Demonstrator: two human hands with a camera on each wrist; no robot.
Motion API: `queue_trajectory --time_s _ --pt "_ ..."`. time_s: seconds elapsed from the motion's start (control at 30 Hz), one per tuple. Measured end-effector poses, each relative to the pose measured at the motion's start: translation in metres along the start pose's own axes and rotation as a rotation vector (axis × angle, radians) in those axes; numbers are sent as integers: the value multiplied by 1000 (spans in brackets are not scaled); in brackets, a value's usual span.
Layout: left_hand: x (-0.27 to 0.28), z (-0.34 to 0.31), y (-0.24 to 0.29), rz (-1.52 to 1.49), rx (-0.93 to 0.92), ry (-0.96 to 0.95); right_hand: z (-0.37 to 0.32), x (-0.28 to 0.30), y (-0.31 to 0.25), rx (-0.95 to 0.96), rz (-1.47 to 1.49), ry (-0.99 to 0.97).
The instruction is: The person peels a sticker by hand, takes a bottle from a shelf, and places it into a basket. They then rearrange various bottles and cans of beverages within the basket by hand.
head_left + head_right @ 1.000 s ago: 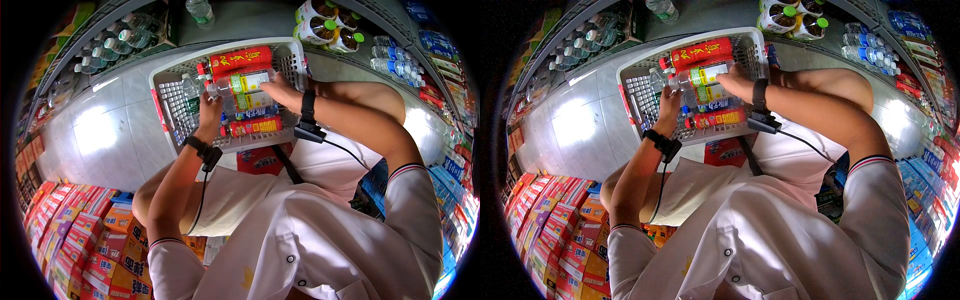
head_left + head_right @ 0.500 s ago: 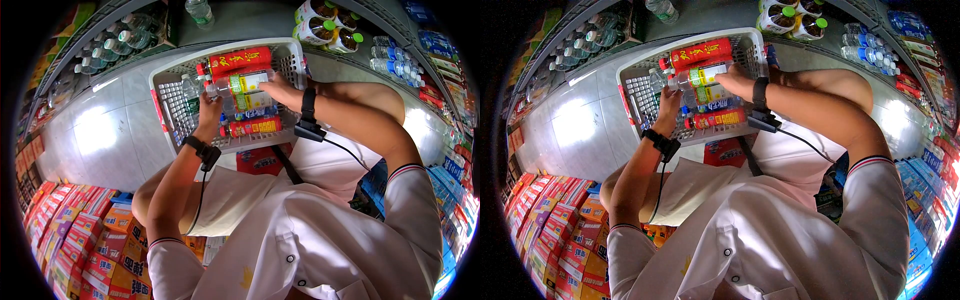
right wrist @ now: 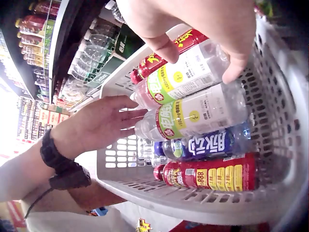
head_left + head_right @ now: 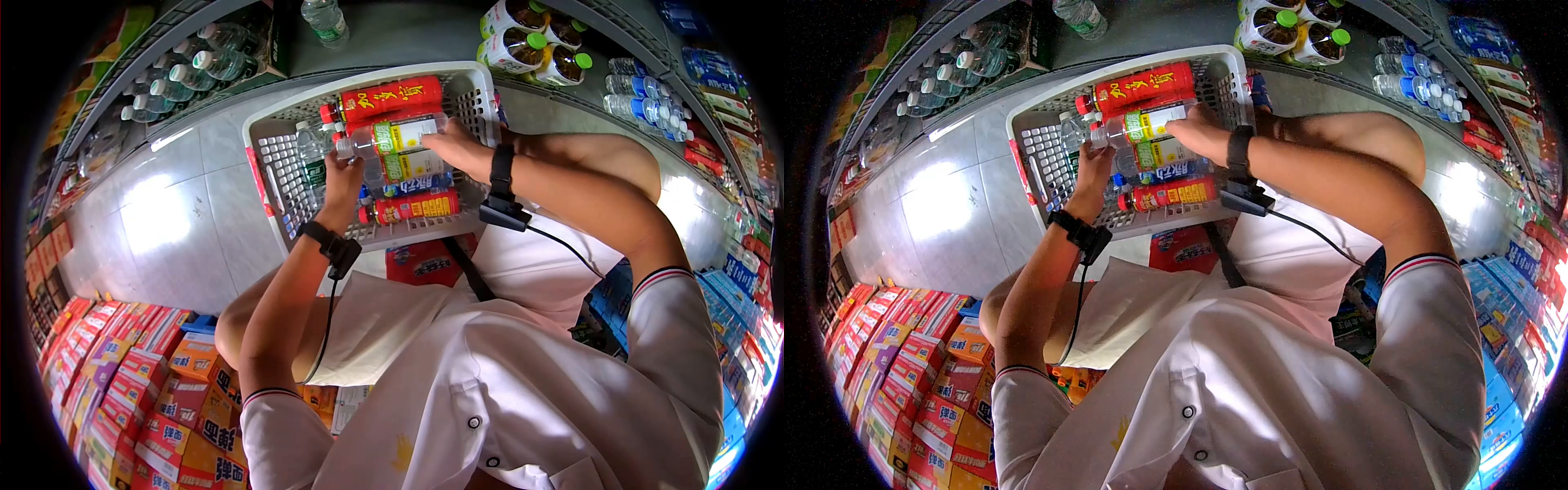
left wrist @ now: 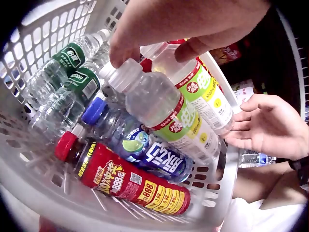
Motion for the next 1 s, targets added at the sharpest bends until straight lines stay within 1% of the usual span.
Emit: queue_trajectory --time_s 0.03,0.07,0.1,0.13,0.2,0.23,0.33,0.37,0.43,0.47,0.57,0.6,0.63,0.7,0.73,0.8,0.83,0.87,0.9,0.93,0.97,1.0 --pt "-1 0 2 -3 -5 1 7 -2 -1 40 -1 -31" --pt "-1 -1 2 34 35 5 11 -5 -1 80 -4 -62" --pt "0 -2 2 71 75 10 13 -4 3 79 2 -45" --pt "0 -2 3 108 112 15 6 -5 -8 79 7 -28" --pt "3 19 -12 123 40 -90 5 -9 -16 64 17 -18" --pt "0 19 -6 131 3 -142 10 -12 -13 49 21 -27" --pt "1 8 -14 -38 121 -17 19 -15 -10 48 18 -35" --pt "-1 5 -10 -20 104 -29 20 -16 -10 53 15 -35" --pt "-4 -4 2 17 71 -50 19 -11 -9 75 -10 85" --pt "-5 -8 6 28 87 -65 17 -8 -10 84 -23 143" --pt "-8 -16 15 59 116 -101 40 -20 -1 104 59 -44" --pt "-9 -16 17 72 113 -111 40 -17 -5 148 28 -20" --pt "-12 -15 20 87 107 -125 34 -16 -10 144 30 -11" --pt "-6 3 6 161 77 -37 21 -14 -18 136 31 6" --pt "-3 3 8 195 58 12 23 -15 -24 221 75 27" --pt "-5 2 11 255 37 10 21 -14 -17 217 74 -67" --pt "-6 4 14 263 -22 3 12 -13 -21 213 70 -113" --pt "-6 7 14 271 -81 -3 3 -10 -27 232 83 -77" --pt "-5 14 6 243 -137 -32 -6 -1 -29 169 20 15" --pt "-4 24 -4 215 -197 -64 -14 1 -37 241 52 1" --pt "-16 7 27 187 -266 -98 -20 6 -45 319 78 -10" --pt "-27 -14 35 173 -80 -229 -25 17 -51 313 14 56"
Point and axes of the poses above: each hand's wrist, its own z-axis towards the middle knuckle, its own x-axis out of the back of the hand, y = z × x, the point moved 9 cm from there along z, towards the middle knuckle, and after that the axes turned 13 degrees about -y, right-handed, at the moved point
